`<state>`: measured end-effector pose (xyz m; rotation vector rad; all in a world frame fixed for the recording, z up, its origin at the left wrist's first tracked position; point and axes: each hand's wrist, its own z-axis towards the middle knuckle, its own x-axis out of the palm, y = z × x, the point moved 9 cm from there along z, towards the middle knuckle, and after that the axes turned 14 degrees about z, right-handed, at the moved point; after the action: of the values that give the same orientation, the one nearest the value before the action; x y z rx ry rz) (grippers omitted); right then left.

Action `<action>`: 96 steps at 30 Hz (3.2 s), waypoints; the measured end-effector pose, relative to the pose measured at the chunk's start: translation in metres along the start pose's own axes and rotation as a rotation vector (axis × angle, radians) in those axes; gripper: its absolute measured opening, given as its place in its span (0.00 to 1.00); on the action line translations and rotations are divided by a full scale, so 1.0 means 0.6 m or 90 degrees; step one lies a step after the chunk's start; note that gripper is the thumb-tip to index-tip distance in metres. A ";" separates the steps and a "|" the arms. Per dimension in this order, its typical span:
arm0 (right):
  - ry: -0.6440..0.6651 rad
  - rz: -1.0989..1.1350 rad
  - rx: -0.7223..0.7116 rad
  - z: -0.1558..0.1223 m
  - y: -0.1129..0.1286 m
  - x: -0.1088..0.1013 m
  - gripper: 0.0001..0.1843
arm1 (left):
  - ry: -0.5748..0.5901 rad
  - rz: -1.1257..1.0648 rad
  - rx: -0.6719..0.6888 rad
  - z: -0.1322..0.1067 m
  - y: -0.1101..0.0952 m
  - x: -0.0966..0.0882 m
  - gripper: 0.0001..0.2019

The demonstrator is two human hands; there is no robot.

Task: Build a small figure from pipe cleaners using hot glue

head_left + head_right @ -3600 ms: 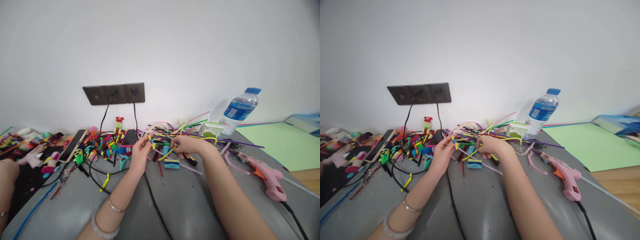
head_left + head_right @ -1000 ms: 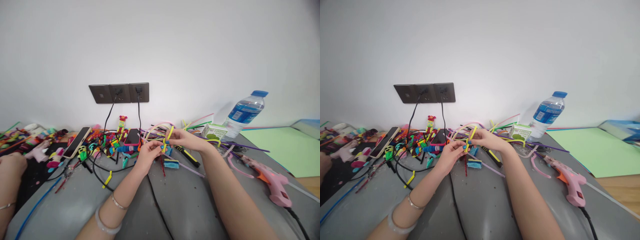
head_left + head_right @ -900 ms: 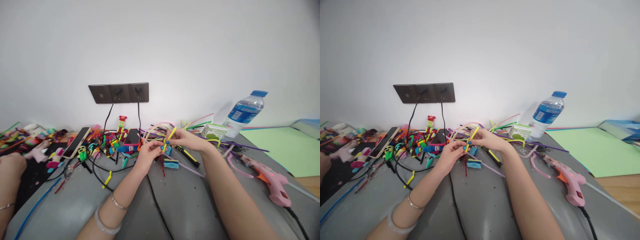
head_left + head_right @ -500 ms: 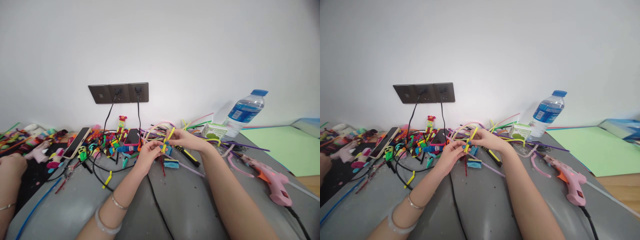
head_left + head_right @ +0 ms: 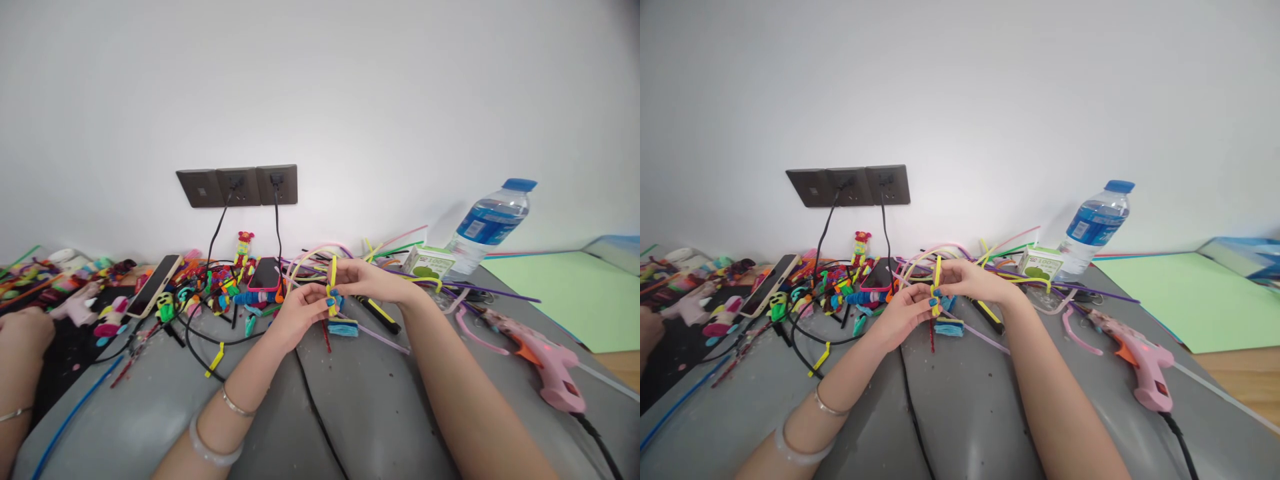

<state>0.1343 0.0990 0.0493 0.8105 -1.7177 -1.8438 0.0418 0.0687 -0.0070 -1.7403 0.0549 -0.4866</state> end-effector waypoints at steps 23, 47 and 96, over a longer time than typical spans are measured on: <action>-0.062 -0.065 -0.086 -0.007 0.033 -0.020 0.12 | 0.006 -0.024 0.007 -0.002 -0.004 0.000 0.17; -0.108 0.002 -0.178 -0.013 0.058 -0.021 0.13 | -0.067 -0.046 0.010 -0.001 -0.010 -0.013 0.21; 0.023 0.114 0.072 0.028 -0.024 0.050 0.16 | -0.213 0.073 0.123 -0.004 -0.029 -0.056 0.12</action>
<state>0.1018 0.0912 0.0326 0.7038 -1.8230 -1.6176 0.0065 0.0805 0.0004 -1.5967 -0.1260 -0.1084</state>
